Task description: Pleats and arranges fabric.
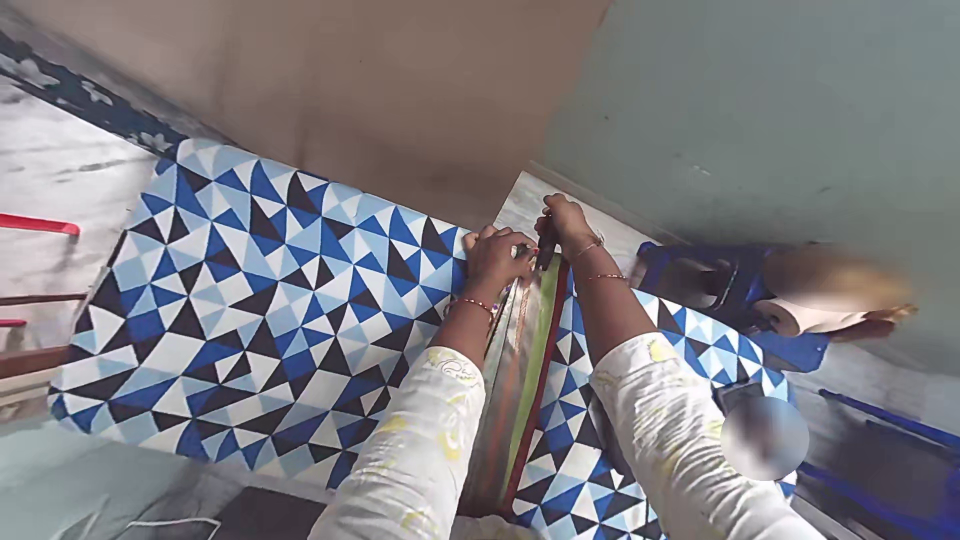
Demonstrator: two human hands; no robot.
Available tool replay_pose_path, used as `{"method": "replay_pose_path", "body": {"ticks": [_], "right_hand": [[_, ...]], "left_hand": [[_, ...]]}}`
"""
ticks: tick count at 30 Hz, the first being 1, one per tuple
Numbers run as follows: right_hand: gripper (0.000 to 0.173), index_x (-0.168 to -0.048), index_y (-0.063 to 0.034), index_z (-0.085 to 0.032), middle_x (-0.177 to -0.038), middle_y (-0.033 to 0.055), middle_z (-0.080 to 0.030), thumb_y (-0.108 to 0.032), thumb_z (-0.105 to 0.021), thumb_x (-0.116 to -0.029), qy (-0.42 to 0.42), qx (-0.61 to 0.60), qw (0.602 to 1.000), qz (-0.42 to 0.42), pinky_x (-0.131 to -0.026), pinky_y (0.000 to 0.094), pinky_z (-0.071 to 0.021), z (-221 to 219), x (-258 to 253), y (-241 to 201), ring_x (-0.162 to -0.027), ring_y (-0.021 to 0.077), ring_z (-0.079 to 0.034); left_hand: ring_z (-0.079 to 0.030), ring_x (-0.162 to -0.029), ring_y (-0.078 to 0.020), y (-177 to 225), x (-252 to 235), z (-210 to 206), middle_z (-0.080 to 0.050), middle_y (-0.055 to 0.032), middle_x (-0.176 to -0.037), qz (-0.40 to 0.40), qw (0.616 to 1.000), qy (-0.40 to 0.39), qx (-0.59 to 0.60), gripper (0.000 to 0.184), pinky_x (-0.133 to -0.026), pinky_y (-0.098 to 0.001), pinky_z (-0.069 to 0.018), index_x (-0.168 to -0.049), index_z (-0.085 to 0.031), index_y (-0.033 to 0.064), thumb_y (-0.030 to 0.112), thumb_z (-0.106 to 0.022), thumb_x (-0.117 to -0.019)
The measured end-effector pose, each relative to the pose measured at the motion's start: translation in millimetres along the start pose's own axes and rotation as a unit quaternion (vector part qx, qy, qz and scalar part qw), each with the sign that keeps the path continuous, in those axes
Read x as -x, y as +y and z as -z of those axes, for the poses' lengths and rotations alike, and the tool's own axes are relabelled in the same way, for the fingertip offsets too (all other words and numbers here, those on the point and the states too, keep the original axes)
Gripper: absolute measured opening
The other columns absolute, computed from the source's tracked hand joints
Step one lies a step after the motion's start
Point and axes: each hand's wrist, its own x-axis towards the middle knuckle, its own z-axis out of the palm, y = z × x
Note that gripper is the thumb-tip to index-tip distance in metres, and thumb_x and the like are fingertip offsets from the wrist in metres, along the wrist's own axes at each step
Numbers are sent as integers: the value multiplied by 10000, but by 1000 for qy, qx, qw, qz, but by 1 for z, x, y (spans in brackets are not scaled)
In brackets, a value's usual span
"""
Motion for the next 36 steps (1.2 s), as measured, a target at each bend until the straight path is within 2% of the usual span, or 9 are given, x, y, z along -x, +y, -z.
{"method": "replay_pose_path", "body": {"ticks": [6, 15, 19, 21, 23, 26, 29, 34, 36], "right_hand": [[367, -1050, -25, -628, -800, 79, -584, -339, -440, -1057, 69, 59, 995, 29, -653, 423, -510, -11, -5, 8, -665, 200, -581], [438, -1069, -18, -653, -862, 104, -637, -374, -397, -1066, 66, 60, 996, 3, -691, 444, -525, -11, -8, 16, -712, 215, -621], [419, -956, -59, -654, -776, 45, -630, -438, -485, -1017, 35, 60, 998, -1, -651, 397, -527, -5, -9, 17, -653, 163, -615], [516, -1075, -20, -663, -936, 101, -680, -507, -506, -1013, 8, 57, 998, 37, -773, 435, -531, 7, -2, 19, -830, 198, -652], [635, -1392, -15, -542, -1285, 211, -628, -518, -534, -1005, 15, 42, 995, 91, -989, 530, -466, 24, 14, 22, -1171, 310, -603], [553, -1423, 5, -508, -1381, 204, -588, -385, -526, -1031, 124, 107, 950, 267, -1015, 477, -495, 40, 53, 42, -1228, 302, -605], [479, -1370, 42, -571, -1420, 241, -564, -267, -518, -1009, 150, 244, 872, 397, -1061, 542, -473, 32, 104, 91, -1305, 382, -562], [561, -1416, 3, -580, -1511, 160, -536, -343, -399, -1013, 121, 366, 807, 447, -1144, 568, -369, -21, 152, 199, -1429, 358, -469], [528, -1402, -29, -597, -1503, 121, -555, -325, -355, -1037, 106, 354, 797, 478, -1150, 555, -357, -28, 174, 221, -1426, 319, -481]], "left_hand": [[-595, -1155, -243, -1, -1, -2, -731, -12, -1133, -4, 1000, 5, -15, 203, -1061, -560, -285, -1129, -777, 263, 334, -686, -962], [-587, -1171, -261, 1, -1, 0, -725, -26, -1147, 4, 1000, -12, -13, 217, -1085, -579, -269, -1147, -775, 258, 334, -703, -957], [-593, -1161, -242, -1, -1, -1, -730, -5, -1136, 1, 1000, -3, -10, 214, -1085, -572, -268, -1142, -776, 271, 346, -692, -960], [-598, -1162, -253, -3, -2, -2, -736, -16, -1130, -5, 1000, 2, -8, 218, -1079, -585, -271, -1139, -779, 255, 334, -708, -949], [-588, -1187, -266, -2, -2, 0, -731, -27, -1146, 3, 1000, -10, -11, 241, -1084, -595, -272, -1161, -773, 258, 340, -720, -941], [-584, -1196, -270, -3, -3, 2, -727, -24, -1161, 0, 1000, -20, -16, 250, -1081, -607, -275, -1183, -765, 274, 347, -709, -951], [-578, -1203, -299, -10, -2, -1, -722, -42, -1187, -30, 999, -15, -17, 264, -1064, -626, -285, -1203, -759, 250, 332, -715, -955], [-464, -1378, -343, -14, 8, 8, -619, -94, -1409, -33, 999, -41, 12, 526, -1114, -665, -229, -1392, -644, 201, 192, -787, -885], [-416, -1440, -335, -24, 30, 8, -517, -135, -1513, -29, 997, -10, 67, 584, -1148, -622, -288, -1441, -582, 130, 150, -762, -886]]}}
